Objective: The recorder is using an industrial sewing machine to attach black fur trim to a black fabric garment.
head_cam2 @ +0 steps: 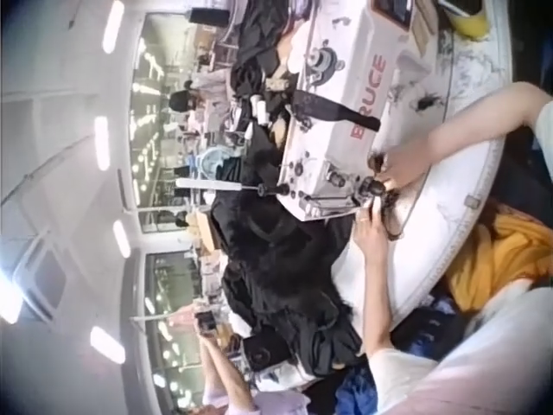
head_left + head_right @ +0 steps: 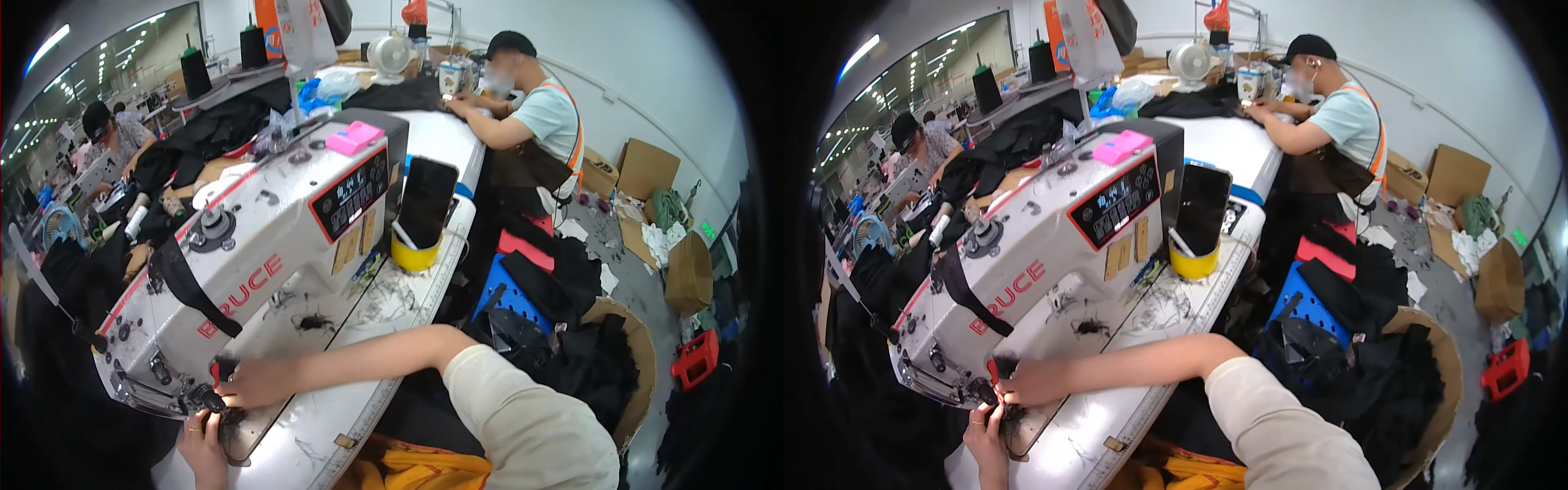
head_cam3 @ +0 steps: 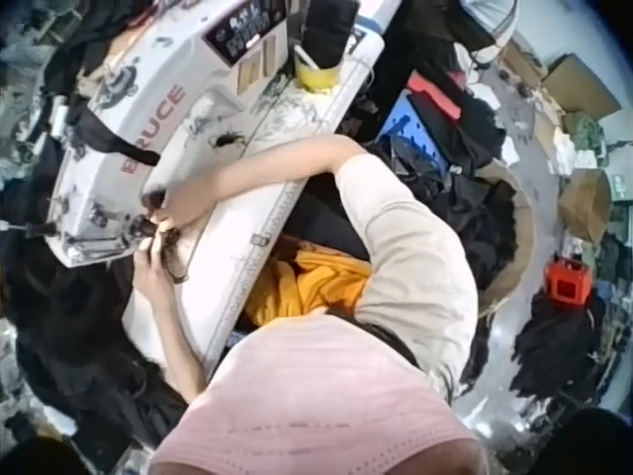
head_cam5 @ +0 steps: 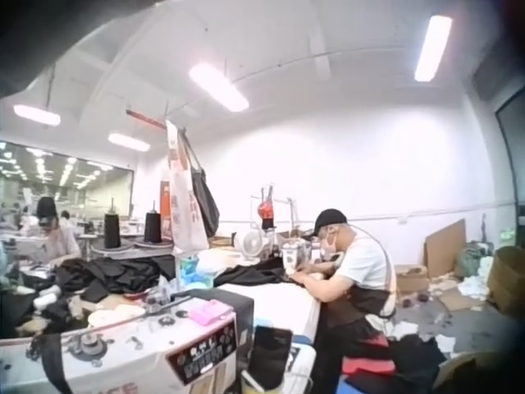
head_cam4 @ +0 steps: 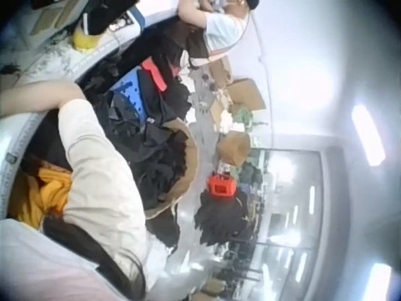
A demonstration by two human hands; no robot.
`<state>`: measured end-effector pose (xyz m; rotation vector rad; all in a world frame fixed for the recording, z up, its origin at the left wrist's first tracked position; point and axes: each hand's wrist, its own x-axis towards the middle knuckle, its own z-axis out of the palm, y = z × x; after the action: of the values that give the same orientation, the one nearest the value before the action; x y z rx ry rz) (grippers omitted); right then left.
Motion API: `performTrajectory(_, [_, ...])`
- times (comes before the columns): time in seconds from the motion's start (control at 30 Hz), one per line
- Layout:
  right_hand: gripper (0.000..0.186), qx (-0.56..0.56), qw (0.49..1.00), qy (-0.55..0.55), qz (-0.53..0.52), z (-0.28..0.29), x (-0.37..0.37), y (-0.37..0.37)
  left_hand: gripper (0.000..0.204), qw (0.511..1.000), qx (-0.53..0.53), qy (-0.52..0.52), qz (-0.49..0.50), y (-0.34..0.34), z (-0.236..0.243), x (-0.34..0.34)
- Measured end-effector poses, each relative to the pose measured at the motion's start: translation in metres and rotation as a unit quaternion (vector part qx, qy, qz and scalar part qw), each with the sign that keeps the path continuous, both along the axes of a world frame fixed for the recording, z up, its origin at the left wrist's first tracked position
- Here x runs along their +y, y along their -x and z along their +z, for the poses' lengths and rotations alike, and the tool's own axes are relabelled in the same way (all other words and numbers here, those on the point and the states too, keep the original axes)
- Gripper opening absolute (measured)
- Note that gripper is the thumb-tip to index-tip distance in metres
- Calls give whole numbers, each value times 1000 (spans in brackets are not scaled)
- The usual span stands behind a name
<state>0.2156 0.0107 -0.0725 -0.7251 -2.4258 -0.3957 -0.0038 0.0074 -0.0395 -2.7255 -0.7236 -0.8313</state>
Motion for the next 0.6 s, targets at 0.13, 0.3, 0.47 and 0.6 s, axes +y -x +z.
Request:
performTrajectory(0.13, [20,-41,994,-40,-90,-15,-9,7,24,998,-49,49,-13,4,-11,-2])
performTrajectory(0.3, [30,-14,998,63,6,4,-17,16,25,998,-41,55,14,11,-18,-3])
performTrajectory(0.47, [32,-67,983,138,-103,18,-21,-11,38,999,15,37,12,-9,-13,2])
performTrajectory(0.6, [39,-63,993,93,-20,12,-13,-11,30,996,63,-61,28,-6,-5,-5])
